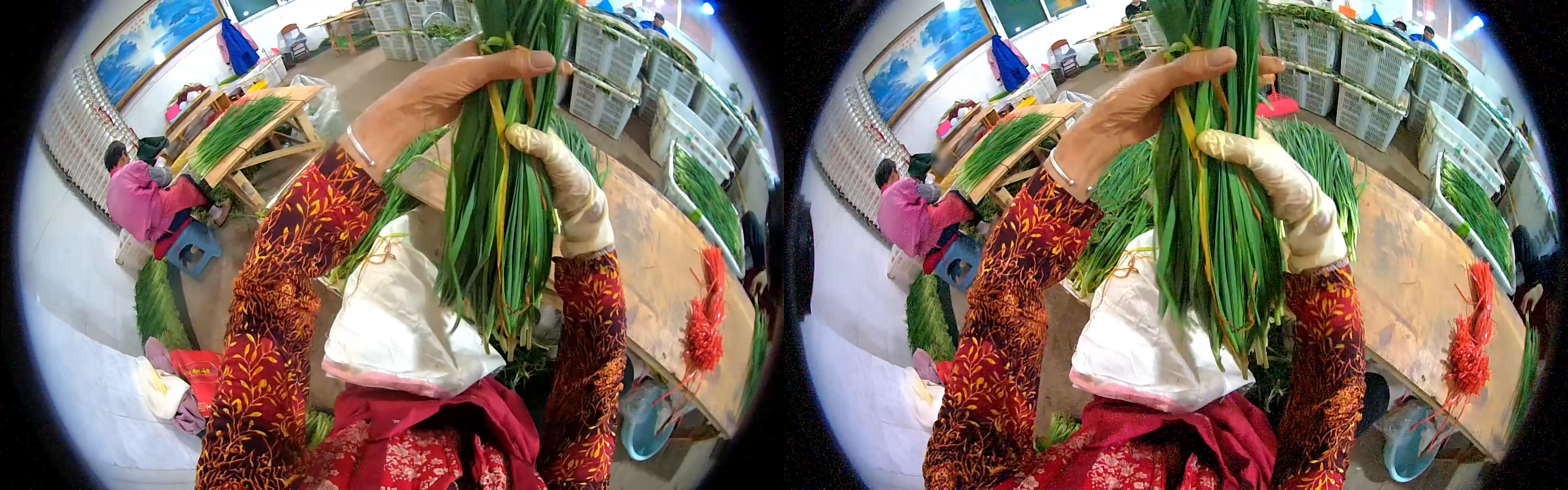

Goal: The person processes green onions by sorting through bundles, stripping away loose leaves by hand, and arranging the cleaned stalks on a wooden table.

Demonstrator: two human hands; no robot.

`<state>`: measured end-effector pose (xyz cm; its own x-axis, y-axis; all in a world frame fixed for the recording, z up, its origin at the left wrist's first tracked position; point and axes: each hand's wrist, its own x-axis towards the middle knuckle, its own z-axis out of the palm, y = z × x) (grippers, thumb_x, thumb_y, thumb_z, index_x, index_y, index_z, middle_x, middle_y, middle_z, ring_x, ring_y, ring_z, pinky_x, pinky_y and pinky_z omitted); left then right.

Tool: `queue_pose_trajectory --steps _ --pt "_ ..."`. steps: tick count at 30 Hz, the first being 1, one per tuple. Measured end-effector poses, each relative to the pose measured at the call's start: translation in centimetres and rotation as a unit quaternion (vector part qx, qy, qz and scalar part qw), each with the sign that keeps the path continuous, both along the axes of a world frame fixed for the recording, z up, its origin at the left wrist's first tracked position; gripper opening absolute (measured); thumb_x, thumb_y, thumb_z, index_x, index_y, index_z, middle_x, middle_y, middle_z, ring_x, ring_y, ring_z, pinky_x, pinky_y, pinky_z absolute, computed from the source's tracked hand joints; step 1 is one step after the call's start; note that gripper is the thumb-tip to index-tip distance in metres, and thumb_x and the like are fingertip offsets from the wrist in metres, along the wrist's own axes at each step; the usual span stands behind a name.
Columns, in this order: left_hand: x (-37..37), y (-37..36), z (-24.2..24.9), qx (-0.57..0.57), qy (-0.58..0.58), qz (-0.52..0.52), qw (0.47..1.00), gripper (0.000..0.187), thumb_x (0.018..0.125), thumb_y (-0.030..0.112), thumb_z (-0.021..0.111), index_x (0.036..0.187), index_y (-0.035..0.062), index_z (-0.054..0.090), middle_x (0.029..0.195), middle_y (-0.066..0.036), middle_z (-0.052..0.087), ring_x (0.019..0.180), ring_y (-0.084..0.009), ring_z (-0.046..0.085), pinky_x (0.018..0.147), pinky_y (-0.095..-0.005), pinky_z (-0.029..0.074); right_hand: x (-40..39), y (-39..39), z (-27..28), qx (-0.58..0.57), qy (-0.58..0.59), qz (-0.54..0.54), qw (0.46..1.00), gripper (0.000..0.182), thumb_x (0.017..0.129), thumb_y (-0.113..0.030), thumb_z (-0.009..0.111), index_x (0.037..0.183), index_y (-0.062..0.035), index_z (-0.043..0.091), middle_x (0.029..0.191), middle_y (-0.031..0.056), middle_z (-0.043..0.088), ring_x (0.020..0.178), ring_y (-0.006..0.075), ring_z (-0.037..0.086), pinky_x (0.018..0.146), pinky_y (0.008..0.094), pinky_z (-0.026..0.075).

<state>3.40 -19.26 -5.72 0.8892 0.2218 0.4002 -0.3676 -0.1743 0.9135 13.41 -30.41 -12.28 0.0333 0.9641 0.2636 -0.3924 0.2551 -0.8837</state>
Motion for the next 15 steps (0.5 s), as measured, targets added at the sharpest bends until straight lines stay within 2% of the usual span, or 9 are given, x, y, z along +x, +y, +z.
queue_pose_trajectory --steps 2,3,6,7,10,11,12,13,15 --pt "-0.1 0.7 -1.3 -0.072 0.016 0.0 0.997 0.041 0.078 0.024 0.065 0.108 -0.0015 0.054 0.107 -0.015 0.059 0.093 -0.0187 0.06 0.083 -0.0304 0.048 0.5 0.7 -0.9 -0.053 -0.025 0.04 0.997 0.048 0.077 -0.037 0.064 0.11 -0.0033 0.053 0.094 0.0044 0.061 0.083 0.0123 0.058 0.074 0.0252 0.047" --pt "-0.4 1.5 -2.4 -0.112 -0.004 0.015 0.994 0.041 0.078 0.021 0.064 0.108 -0.0029 0.052 0.103 -0.017 0.06 0.091 -0.0215 0.061 0.078 -0.0333 0.052 0.7 0.8 -1.4 -0.06 -0.1 0.058 0.991 0.052 0.077 -0.042 0.063 0.111 -0.0039 0.053 0.095 0.004 0.061 0.084 0.0122 0.058 0.077 0.0254 0.046" --pt "-3.5 3.5 -4.4 -0.244 -0.027 0.079 0.966 0.026 0.078 0.012 0.063 0.1 0.0006 0.056 0.094 -0.014 0.063 0.083 -0.0218 0.062 0.072 -0.0357 0.054 0.3 1.1 -6.0 -0.019 -0.221 0.081 0.972 0.074 0.071 -0.034 0.072 0.128 -0.0024 0.038 0.115 0.0082 0.053 0.102 0.0154 0.051 0.089 0.0283 0.04" --pt "-5.1 5.1 -5.4 -0.222 -0.035 0.159 0.961 0.023 0.078 0.011 0.063 0.097 0.0017 0.057 0.092 -0.013 0.063 0.081 -0.0215 0.062 0.071 -0.037 0.054 0.6 1.2 -8.7 -0.049 -0.238 0.093 0.966 0.083 0.069 -0.03 0.075 0.134 -0.0032 0.03 0.122 0.0092 0.048 0.108 0.0168 0.046 0.093 0.0295 0.036" --pt "-9.6 8.5 -7.9 -0.323 -0.062 0.313 0.891 0.016 0.077 0.009 0.064 0.092 0.0047 0.059 0.085 -0.01 0.064 0.077 -0.0215 0.062 0.069 -0.0394 0.054 1.3 0.9 -17.1 -0.073 -0.252 0.02 0.965 0.067 0.076 -0.032 0.068 0.128 -0.0021 0.039 0.114 0.0094 0.054 0.1 0.0144 0.051 0.088 0.028 0.04" --pt "-11.1 9.5 -8.8 -0.34 -0.067 0.35 0.87 0.016 0.077 0.01 0.064 0.091 0.005 0.059 0.086 -0.01 0.064 0.077 -0.0216 0.062 0.068 -0.0398 0.054 1.5 0.6 -17.8 -0.075 -0.25 0.026 0.965 0.067 0.076 -0.032 0.068 0.128 -0.0021 0.039 0.114 0.0094 0.054 0.1 0.0144 0.051 0.088 0.028 0.04" --pt "-12.6 10.1 -9.6 -0.358 -0.07 0.388 0.846 0.016 0.077 0.011 0.064 0.091 0.0053 0.059 0.086 -0.009 0.063 0.077 -0.0218 0.062 0.068 -0.0402 0.054 1.5 0.2 -18.4 -0.183 -0.254 0.002 0.95 0.057 0.077 -0.032 0.066 0.121 -0.0016 0.046 0.105 0.0083 0.058 0.092 0.0131 0.054 0.081 0.027 0.043" --pt "-14.3 10.2 -10.7 -0.362 -0.059 0.402 0.839 0.029 0.082 0.014 0.06 0.109 0.0053 0.054 0.109 -0.01 0.055 0.098 -0.0225 0.055 0.082 -0.0381 0.048 1.3 0.2 -19.0 -0.287 -0.258 -0.022 0.922 0.048 0.079 -0.032 0.064 0.114 -0.0012 0.054 0.096 0.0072 0.062 0.084 0.0118 0.056 0.075 0.026 0.045" --pt "-17.0 11.1 -12.8 -0.353 -0.051 0.43 0.83 0.028 0.082 0.015 0.059 0.108 0.0051 0.054 0.109 -0.009 0.055 0.098 -0.0218 0.055 0.083 -0.0371 0.048 0.2 0.5 -19.4 -0.281 -0.275 -0.044 0.918 0.04 0.08 -0.03 0.063 0.107 -0.0013 0.058 0.087 0.0059 0.063 0.076 0.0112 0.056 0.069 0.0254 0.045"
